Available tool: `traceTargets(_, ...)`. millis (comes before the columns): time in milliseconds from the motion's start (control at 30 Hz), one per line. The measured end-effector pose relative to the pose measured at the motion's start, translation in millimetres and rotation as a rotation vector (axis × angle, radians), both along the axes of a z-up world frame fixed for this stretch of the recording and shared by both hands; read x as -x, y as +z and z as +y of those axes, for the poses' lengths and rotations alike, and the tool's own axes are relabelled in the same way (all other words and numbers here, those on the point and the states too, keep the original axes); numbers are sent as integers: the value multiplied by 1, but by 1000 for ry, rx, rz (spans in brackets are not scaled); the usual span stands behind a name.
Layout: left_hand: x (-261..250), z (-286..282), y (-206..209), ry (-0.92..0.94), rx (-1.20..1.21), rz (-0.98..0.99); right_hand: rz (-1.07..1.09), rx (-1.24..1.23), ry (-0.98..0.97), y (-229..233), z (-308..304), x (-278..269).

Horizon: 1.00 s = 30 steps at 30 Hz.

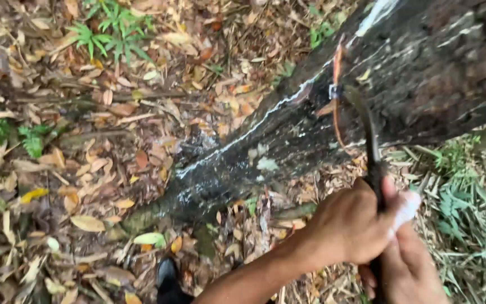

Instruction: The recorder uses a specialized tapping knife to cut into the bark of a rubber tree and attaches a collection cup with wire to gather latex.

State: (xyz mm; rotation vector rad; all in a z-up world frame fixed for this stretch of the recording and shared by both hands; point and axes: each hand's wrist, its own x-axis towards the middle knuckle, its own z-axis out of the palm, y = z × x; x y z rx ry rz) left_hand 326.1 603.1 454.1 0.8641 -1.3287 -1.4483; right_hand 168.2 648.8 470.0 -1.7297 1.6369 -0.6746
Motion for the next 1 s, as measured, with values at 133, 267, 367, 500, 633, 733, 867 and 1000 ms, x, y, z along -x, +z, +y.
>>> traceTargets(133,7,-9,-8,12,-79,-64,-79,-30,-9,2,-13,-18)
traceTargets(267,18,-37,-37,165,56,-77,-28,53,117,-2,-32,-42)
traceTargets(367,25,-36,-47,231,96,-111,14,56,141,-9,-27,-27)
traceTargets(500,15,-17,-31,-4,-81,-74,2,36,175,-11,-28,-29)
traceTargets(633,34,-23,-42,133,-72,-73,-14,38,159,-10,-21,-21)
traceTargets(733,48,-18,-46,366,195,-79,-16,2,162,-10,-21,-1)
traceTargets(867,33,13,-16,137,37,-177,76,-62,24,-8,12,35)
traceTargets(1000,63,22,-40,189,164,-175,-45,-51,43,-34,15,62)
